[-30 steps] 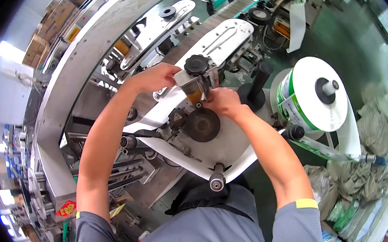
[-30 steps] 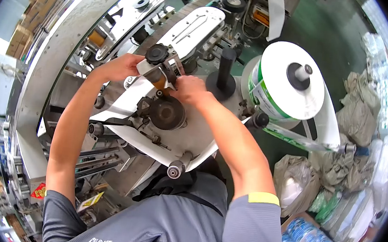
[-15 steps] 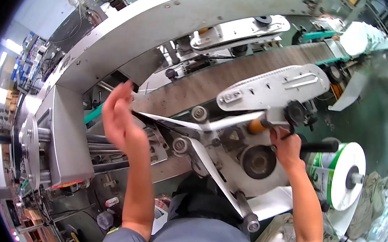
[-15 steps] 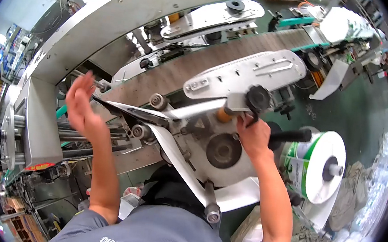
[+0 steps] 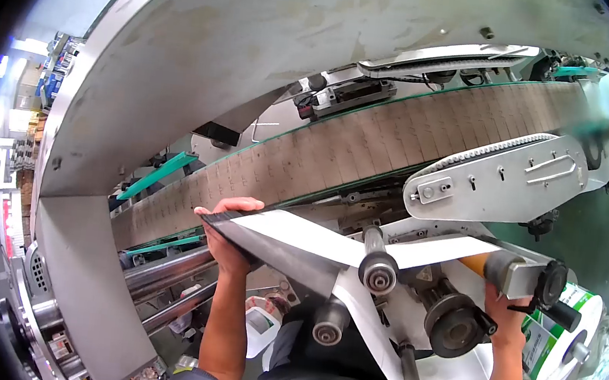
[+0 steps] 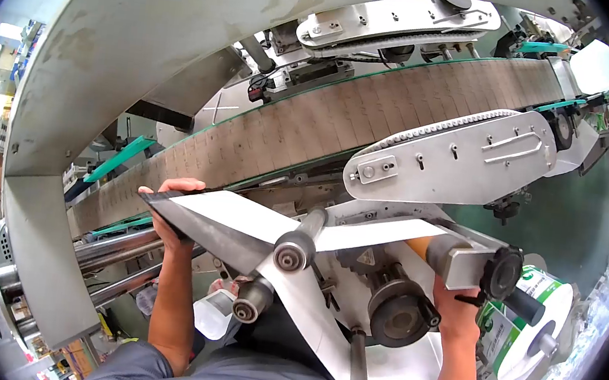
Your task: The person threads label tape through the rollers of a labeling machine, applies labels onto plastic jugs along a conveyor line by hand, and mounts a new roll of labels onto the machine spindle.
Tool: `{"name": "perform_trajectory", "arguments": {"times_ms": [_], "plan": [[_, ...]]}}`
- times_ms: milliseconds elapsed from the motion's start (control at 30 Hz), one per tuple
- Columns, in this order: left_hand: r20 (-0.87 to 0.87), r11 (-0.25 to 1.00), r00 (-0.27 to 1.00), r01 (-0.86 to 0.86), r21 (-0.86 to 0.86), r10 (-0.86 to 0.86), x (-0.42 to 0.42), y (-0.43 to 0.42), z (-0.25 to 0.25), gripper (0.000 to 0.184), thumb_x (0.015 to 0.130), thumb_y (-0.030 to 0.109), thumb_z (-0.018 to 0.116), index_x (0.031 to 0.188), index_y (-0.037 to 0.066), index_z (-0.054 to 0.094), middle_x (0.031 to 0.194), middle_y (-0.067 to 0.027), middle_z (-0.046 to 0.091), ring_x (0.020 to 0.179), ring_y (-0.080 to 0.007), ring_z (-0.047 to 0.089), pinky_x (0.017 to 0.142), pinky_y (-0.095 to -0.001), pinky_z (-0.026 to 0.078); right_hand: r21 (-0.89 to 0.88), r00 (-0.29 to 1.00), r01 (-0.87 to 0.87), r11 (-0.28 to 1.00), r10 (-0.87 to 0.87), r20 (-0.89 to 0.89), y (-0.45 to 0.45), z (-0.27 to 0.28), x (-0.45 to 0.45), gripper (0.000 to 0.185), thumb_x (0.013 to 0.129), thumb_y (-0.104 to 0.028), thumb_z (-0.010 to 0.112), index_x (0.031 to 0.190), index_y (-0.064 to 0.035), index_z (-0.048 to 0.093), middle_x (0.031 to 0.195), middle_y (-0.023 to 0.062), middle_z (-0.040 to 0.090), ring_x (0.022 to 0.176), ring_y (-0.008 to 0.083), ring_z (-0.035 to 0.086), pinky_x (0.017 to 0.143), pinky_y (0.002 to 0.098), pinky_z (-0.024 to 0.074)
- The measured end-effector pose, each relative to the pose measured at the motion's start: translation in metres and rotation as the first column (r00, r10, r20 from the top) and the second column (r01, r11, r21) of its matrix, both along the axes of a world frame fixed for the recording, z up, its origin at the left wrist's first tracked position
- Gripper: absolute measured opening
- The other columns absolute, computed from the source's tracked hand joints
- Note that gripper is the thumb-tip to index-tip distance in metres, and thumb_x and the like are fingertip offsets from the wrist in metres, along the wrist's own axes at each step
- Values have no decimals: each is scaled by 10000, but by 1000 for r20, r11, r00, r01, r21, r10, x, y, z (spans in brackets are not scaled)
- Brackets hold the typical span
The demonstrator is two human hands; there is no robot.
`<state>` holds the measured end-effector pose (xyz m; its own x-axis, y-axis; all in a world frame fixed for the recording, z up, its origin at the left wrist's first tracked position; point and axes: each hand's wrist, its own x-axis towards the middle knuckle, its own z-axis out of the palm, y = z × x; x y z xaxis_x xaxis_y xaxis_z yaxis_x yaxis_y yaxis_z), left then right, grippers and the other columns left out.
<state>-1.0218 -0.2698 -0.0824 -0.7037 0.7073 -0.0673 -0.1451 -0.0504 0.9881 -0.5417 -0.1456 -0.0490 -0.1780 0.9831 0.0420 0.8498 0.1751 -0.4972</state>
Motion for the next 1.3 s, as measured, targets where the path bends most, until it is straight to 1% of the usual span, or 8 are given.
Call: {"name": "perform_trajectory", "arguments": {"times_ms": [67, 300, 433, 567, 667, 867, 1067, 1300], "plan": [[-44, 999, 998, 37, -6, -37, -6, 2, -6, 961, 1059, 723, 102, 889, -36, 666, 989, -208, 718, 907, -278, 648, 962, -379, 480, -101, 994, 63, 993, -72, -79, -4, 6, -3, 375, 825, -141, 806, 1160, -23, 685, 1061, 189, 697, 955, 411, 690, 873, 468, 555], [-88, 976, 976, 193, -98, -201, -13, 6, -7, 1035, 1001, 811, 97, 805, -16, 687, 869, -183, 705, 868, -258, 646, 910, -365, 482, -30, 989, -76, 997, 79, 129, -24, -4, 38, 483, 871, -154, 800, 1299, -13, 626, 1210, 187, 675, 1112, 377, 665, 952, 456, 536], [-93, 966, 970, 208, -155, -223, -12, 8, -5, 1028, 992, 823, 129, 798, -17, 688, 843, -174, 694, 829, -255, 640, 872, -359, 491, -487, 793, 430, 761, -61, 606, -9, 37, 9, 948, 835, -485, 791, 1583, -87, 366, 1528, 203, 514, 1350, 399, 557, 1103, 454, 472], [-47, 968, 970, 232, -94, -237, -14, 6, -10, 978, 1052, 735, 114, 791, -25, 672, 832, -184, 683, 840, -275, 623, 904, -378, 472, -595, 863, 426, 681, -110, 493, -14, 36, 22, 903, 862, -527, 766, 1560, -77, 411, 1509, 220, 532, 1362, 395, 545, 1086, 460, 476], [-53, 975, 976, 204, -90, -209, -7, 8, -6, 940, 1077, 691, 104, 809, -15, 665, 843, -174, 681, 859, -270, 606, 916, -380, 466, -492, 937, 255, 833, -88, 337, -21, 32, 30, 851, 883, -540, 745, 1541, -90, 447, 1501, 210, 545, 1347, 399, 555, 1059, 471, 486], [-138, 975, 966, 211, -70, -219, -10, 10, -12, 948, 1068, 707, 126, 773, -10, 672, 827, -155, 677, 832, -250, 619, 885, -361, 483, -554, 785, 549, 626, -160, 598, 2, 58, -16, 838, 893, -556, 730, 1547, -117, 447, 1515, 175, 542, 1343, 380, 562, 1055, 461, 490], [-148, 981, 970, 184, -69, -192, -7, 9, -14, 924, 1086, 672, 152, 748, -13, 672, 780, -156, 681, 792, -259, 637, 846, -369, 512, -338, 953, 160, 927, -56, 298, -27, 17, 42, 853, 875, -541, 749, 1544, -109, 444, 1496, 196, 554, 1340, 379, 570, 1070, 448, 496], [-158, 972, 959, 229, -44, -233, -12, 6, -20, 926, 1092, 660, 147, 770, -16, 691, 789, -163, 701, 790, -267, 657, 846, -383, 527, -519, 759, 543, 660, -122, 639, -1, 58, -16, 856, 881, -557, 731, 1547, -110, 434, 1500, 196, 556, 1341, 396, 568, 1073, 458, 495]]}}
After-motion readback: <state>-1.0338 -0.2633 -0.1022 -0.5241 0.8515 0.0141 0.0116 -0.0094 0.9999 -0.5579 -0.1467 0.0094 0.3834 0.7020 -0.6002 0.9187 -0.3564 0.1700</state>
